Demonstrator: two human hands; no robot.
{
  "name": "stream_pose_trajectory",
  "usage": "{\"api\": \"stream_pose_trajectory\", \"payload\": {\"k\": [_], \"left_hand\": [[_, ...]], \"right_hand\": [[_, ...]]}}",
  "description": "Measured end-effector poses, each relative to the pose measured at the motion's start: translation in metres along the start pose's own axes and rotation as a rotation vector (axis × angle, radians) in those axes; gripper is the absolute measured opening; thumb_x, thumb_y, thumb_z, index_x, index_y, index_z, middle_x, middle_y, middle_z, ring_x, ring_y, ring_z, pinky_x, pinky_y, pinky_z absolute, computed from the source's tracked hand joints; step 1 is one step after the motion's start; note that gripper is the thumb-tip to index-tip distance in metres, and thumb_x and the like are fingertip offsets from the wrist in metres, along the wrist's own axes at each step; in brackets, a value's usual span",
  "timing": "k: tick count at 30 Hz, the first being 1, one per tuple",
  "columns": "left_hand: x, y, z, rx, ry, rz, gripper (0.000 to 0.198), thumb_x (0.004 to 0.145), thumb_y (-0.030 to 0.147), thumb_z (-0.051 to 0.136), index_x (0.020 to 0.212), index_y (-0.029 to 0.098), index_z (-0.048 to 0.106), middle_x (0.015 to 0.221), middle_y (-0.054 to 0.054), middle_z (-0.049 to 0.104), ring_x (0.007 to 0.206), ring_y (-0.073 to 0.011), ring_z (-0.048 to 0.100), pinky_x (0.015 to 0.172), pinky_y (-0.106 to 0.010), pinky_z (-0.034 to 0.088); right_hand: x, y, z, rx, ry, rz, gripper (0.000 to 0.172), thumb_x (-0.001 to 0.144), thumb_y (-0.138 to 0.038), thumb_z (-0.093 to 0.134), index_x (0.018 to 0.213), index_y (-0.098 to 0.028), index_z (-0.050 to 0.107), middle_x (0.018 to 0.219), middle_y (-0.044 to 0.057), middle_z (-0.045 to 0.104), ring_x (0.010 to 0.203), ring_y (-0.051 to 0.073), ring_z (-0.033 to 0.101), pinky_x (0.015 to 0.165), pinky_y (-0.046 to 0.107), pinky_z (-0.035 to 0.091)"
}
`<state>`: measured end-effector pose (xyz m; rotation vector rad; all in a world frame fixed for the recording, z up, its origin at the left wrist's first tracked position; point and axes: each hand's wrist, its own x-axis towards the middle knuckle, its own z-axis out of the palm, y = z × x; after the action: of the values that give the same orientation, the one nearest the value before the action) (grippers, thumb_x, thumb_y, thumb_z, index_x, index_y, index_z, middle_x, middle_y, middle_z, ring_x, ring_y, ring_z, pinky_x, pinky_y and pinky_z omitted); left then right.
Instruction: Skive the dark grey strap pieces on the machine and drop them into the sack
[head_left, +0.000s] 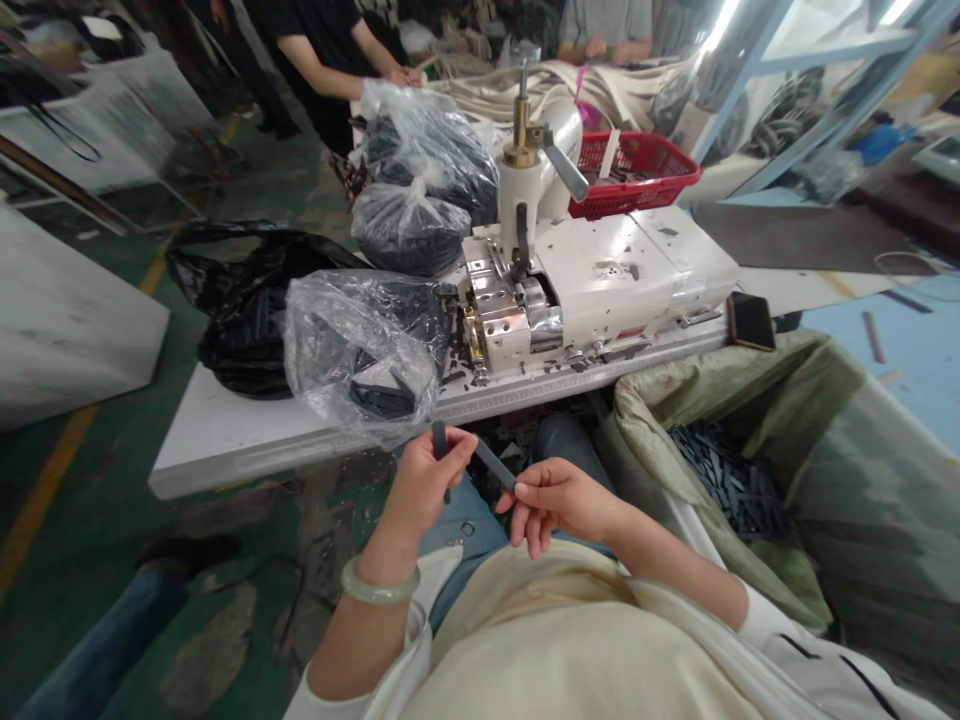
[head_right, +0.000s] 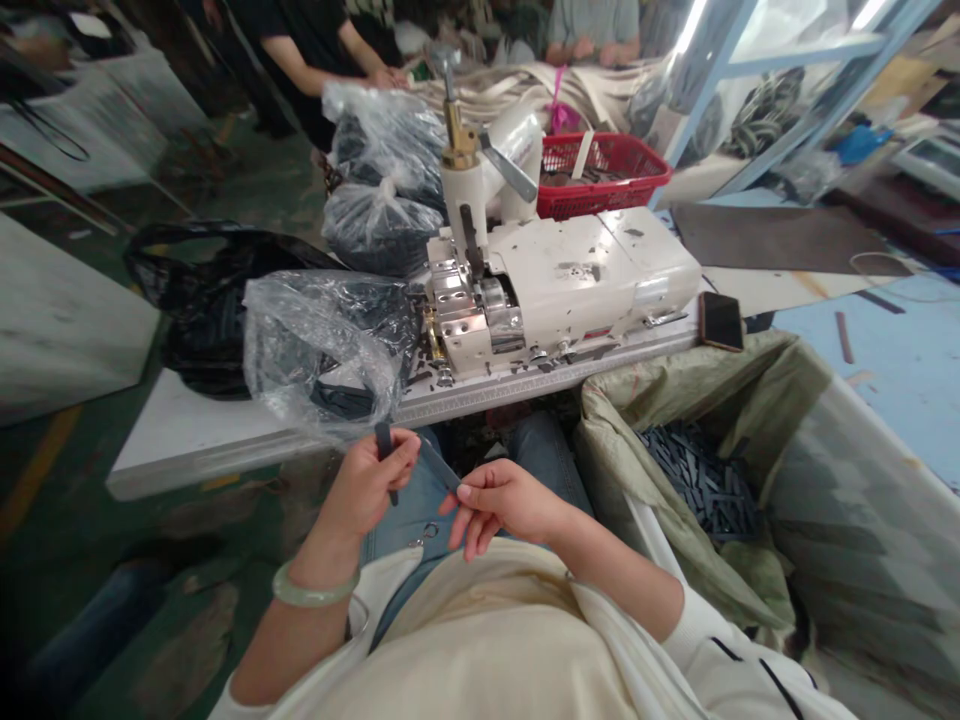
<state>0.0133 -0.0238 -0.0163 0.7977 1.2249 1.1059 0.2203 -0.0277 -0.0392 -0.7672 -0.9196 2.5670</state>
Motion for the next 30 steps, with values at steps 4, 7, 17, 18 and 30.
{"api": "stream_pose_trajectory", "payload": {"k": [4,7,17,18,30], "left_hand": [[-0.002,-0.002,0.008,-0.020,0.042,-0.037,0.030,0.071,0.035,0.077,0.065,0.014,0.056,0.047,0.009,0.039,0.038,-0.0013,0.026,0.037,-0.016,0.018],[-0.001,0.002,0.011,-0.120,0.077,-0.056,0.031,0.068,0.033,0.078,0.063,0.015,0.053,0.047,0.009,0.040,0.036,-0.0003,0.024,0.036,-0.014,0.016],[0.000,-0.003,0.016,-0.148,0.020,-0.205,0.034,0.067,0.035,0.077,0.062,0.015,0.050,0.048,0.007,0.044,0.037,0.0000,0.024,0.036,-0.013,0.014],[0.000,-0.005,0.017,-0.120,-0.028,-0.257,0.034,0.068,0.036,0.076,0.062,0.015,0.051,0.049,0.006,0.044,0.037,-0.0001,0.025,0.036,-0.014,0.013],[-0.003,-0.002,0.009,-0.116,-0.247,-0.341,0.028,0.074,0.037,0.072,0.073,0.011,0.063,0.054,0.002,0.054,0.037,0.0004,0.025,0.039,-0.016,0.012]], "right_hand": [[-0.002,-0.003,-0.005,0.052,-0.026,-0.055,0.051,0.082,-0.053,0.064,0.111,-0.010,0.063,0.083,0.013,0.075,0.059,0.017,0.070,0.048,0.020,0.052],[0.000,-0.002,-0.013,0.056,0.035,-0.190,0.050,0.086,-0.051,0.060,0.121,-0.015,0.059,0.095,0.013,0.073,0.071,0.017,0.072,0.059,0.024,0.055],[0.024,-0.002,-0.003,-0.667,0.328,-0.850,0.023,0.076,-0.024,0.075,0.100,-0.024,0.076,0.085,0.004,0.062,0.078,0.014,0.058,0.069,0.026,0.049],[0.025,-0.005,-0.001,-0.649,0.366,-0.848,0.012,0.077,-0.026,0.074,0.088,-0.022,0.078,0.077,0.003,0.062,0.071,0.013,0.058,0.064,0.025,0.049],[0.034,-0.023,-0.010,0.103,0.525,-0.473,0.028,0.075,-0.040,0.073,0.074,-0.012,0.075,0.052,0.001,0.061,0.036,0.004,0.045,0.034,0.015,0.035]]}}
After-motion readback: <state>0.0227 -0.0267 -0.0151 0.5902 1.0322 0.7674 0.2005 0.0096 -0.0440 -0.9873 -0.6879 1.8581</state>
